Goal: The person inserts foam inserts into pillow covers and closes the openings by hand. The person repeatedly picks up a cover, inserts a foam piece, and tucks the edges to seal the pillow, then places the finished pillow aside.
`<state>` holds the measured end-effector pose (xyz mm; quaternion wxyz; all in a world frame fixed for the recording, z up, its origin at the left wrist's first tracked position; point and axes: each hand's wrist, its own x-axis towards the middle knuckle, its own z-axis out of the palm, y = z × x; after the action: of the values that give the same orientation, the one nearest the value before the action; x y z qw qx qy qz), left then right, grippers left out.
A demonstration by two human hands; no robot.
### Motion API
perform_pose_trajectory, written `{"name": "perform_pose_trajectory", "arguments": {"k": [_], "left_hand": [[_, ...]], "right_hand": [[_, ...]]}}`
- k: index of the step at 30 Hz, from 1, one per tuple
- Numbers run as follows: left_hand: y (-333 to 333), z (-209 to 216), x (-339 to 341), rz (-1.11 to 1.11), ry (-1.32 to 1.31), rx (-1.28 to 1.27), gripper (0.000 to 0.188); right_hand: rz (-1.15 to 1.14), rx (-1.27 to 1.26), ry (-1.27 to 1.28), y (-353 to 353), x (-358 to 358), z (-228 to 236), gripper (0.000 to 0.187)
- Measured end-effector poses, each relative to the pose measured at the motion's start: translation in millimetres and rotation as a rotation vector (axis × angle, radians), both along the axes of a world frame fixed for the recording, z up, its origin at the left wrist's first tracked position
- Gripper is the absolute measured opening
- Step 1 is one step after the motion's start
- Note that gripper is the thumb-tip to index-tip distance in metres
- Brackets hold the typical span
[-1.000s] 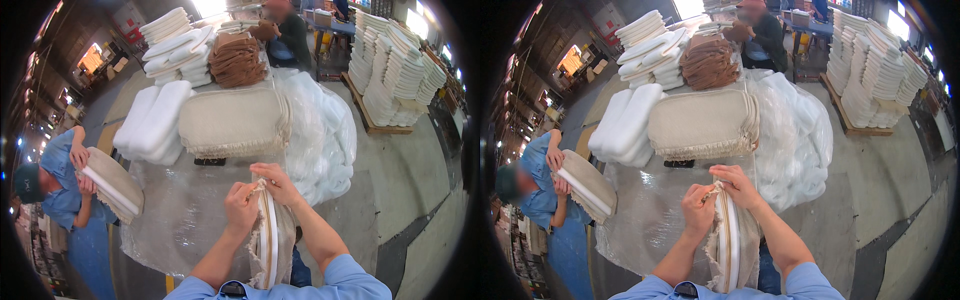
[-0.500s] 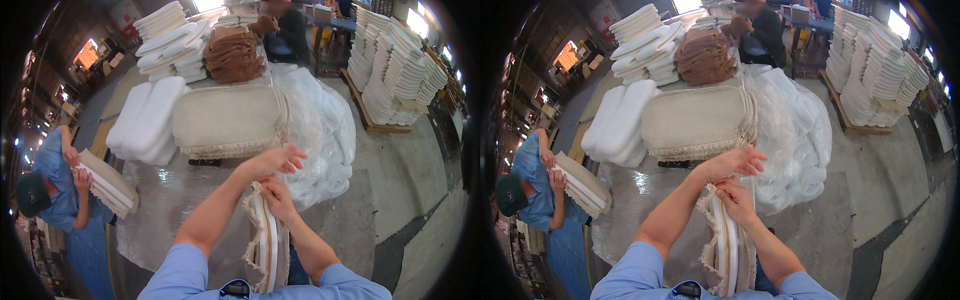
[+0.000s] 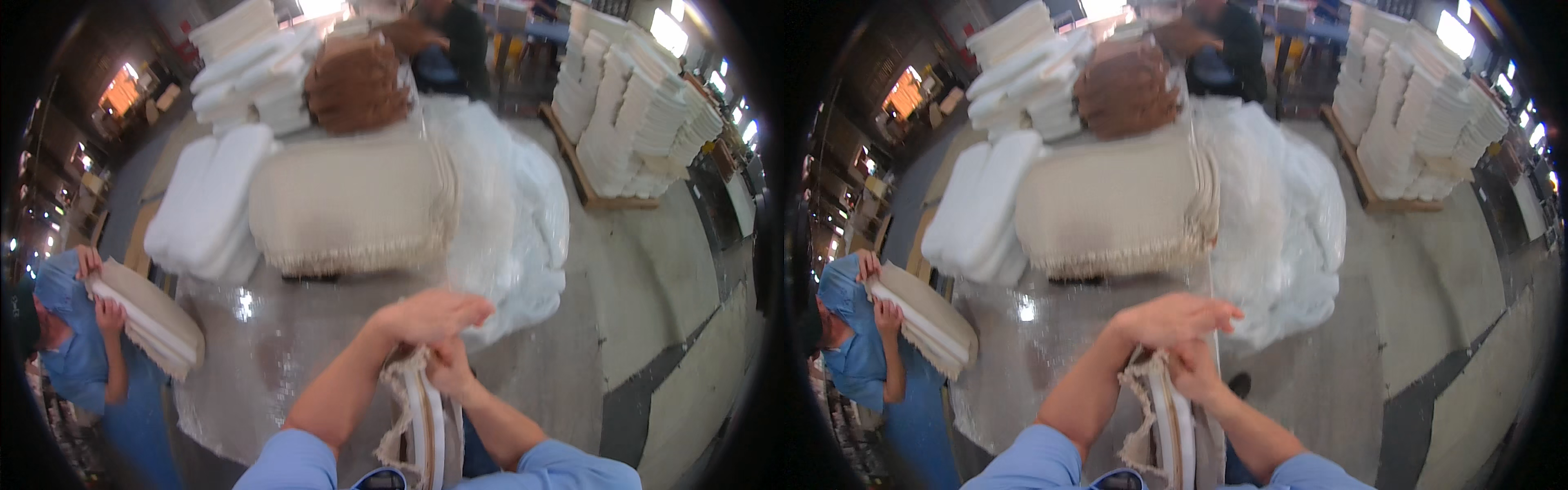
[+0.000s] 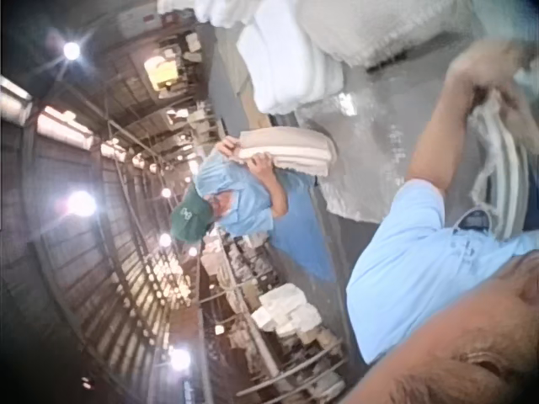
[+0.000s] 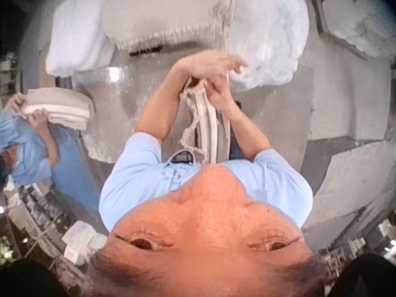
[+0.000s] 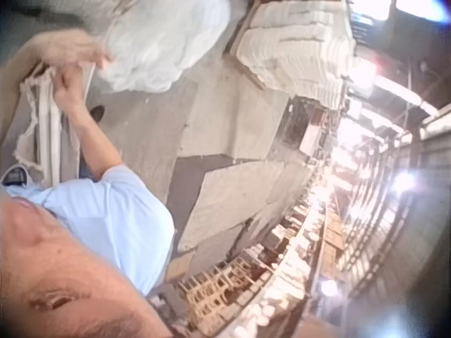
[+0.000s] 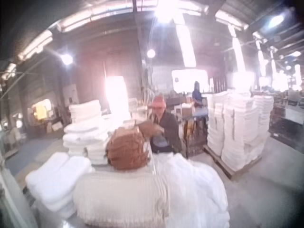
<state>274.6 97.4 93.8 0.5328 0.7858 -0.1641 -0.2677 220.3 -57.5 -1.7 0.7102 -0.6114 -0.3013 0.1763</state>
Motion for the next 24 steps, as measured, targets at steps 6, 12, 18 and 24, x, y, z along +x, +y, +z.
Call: {"name": "perform_pose_trajectory", "arguments": {"k": [6,12,18,24], "left_hand": [[20.0,-31.4,-14.7,0.672,-0.18,-0.649,0.043],[34.4,-77.4,-44.0,0.755,0.029,-0.437,0.05],[12.1,-85.9,-49.7,0.904,-0.255,-0.309,0.053],[13.9,-87.8,-46.3,0.941,-0.211,-0.47,0.049]], "right_hand": [[-0.011,0.063,-0.108,14.4,16.6,13.6,0.015],[-0.038,0.104,-0.081,12.8,11.6,17.6,0.014],[-0.076,0.09,-0.127,10.3,10.9,15.7,0.011],[-0.06,0.036,-0.296,13.1,24.8,20.1,0.013]]}}
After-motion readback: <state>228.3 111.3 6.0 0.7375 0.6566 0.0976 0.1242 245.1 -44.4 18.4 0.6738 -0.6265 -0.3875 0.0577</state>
